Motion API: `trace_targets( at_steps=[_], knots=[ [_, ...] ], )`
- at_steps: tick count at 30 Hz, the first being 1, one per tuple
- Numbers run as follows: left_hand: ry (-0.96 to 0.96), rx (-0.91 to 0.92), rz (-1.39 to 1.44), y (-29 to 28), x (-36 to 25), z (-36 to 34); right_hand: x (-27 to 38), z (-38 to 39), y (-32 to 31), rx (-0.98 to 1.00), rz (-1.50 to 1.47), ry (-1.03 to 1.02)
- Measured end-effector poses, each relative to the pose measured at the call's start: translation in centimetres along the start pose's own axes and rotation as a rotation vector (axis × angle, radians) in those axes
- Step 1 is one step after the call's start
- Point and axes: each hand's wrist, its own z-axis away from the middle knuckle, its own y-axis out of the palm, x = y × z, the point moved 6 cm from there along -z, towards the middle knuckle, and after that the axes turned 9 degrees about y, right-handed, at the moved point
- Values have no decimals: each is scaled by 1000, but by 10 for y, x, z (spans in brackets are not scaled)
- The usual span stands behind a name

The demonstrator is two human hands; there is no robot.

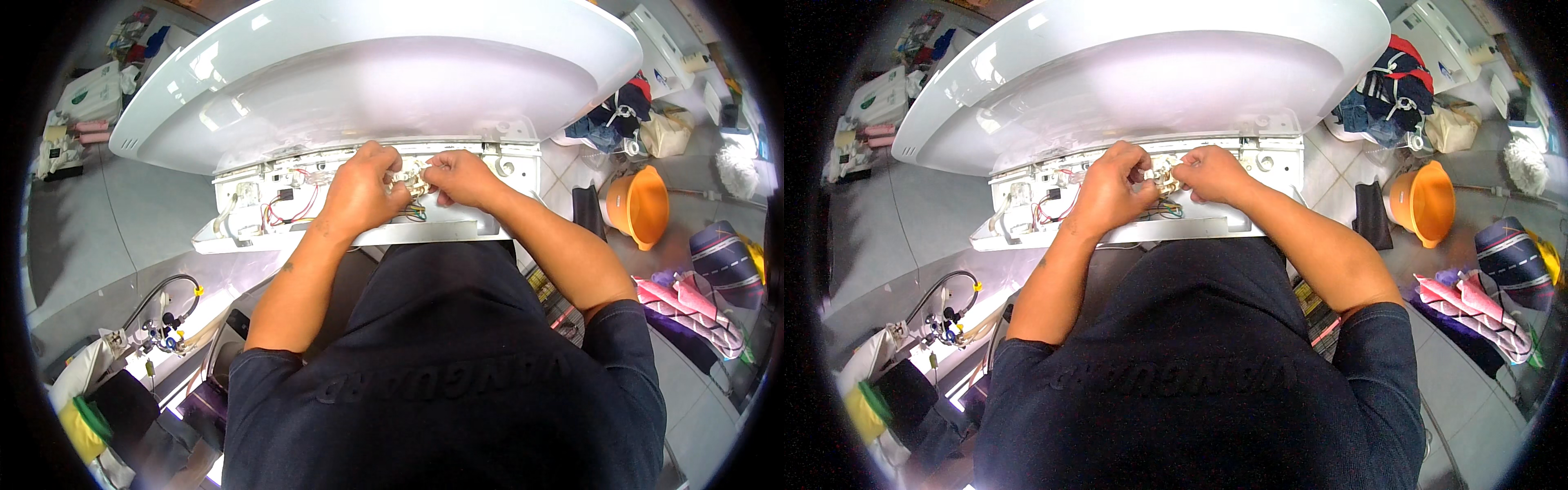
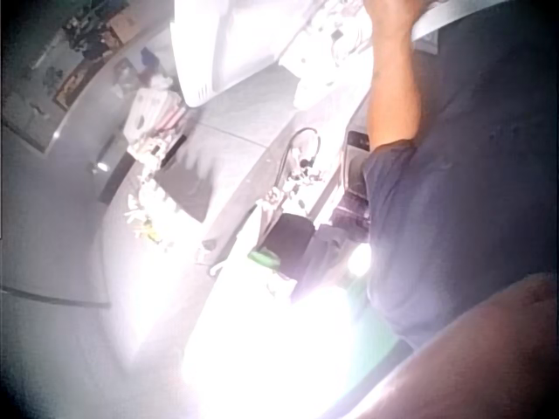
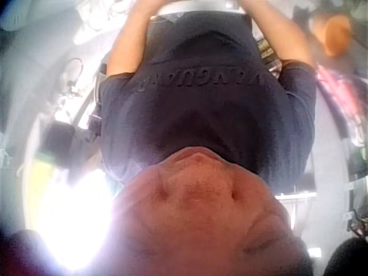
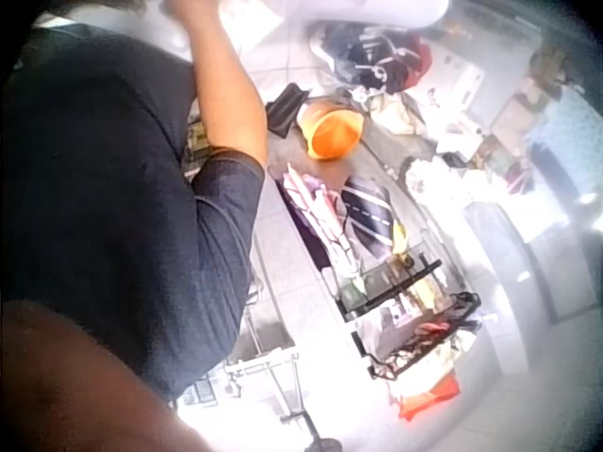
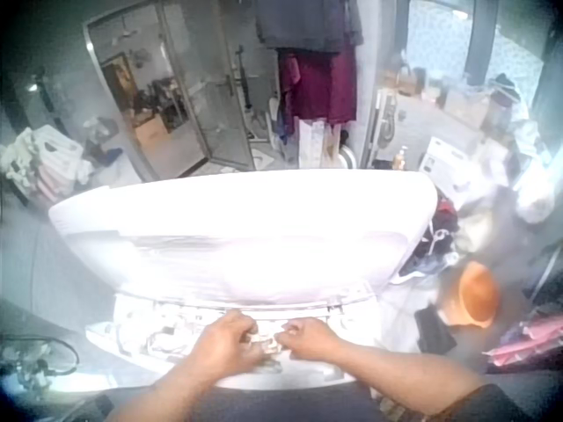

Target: The person works on the internal wiring of a white appliance, likely a washing machine, with the lid open. They use both hands to manipulate a small white component and its attached wires, repeatedly adjusting and connecting them within the machine's housing.

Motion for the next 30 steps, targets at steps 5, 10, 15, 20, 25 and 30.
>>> trace_targets(
  at_steps=[5, 10, 15, 20, 25, 30],
  knots=[
    [-84, -39, 61, -6, 9, 3, -1, -1, 1, 4, 4, -11],
    [-181, 2, 112, -9, 18, 6, -4, -4, 1, 3, 18, -9],
    [-178, 38, 116, -3, 19, 7, -1, 0, 1, 15, 13, -6],
    [-180, 23, 147, -4, 18, 8, -3, -2, 0, 7, 9, -9],
    [-173, -21, 155, -4, 18, 9, -3, -3, 0, -1, 11, -6],
    [-127, -94, 235, 0, 27, 17, -2, -2, 0, -1, 19, -11]
  ],
)
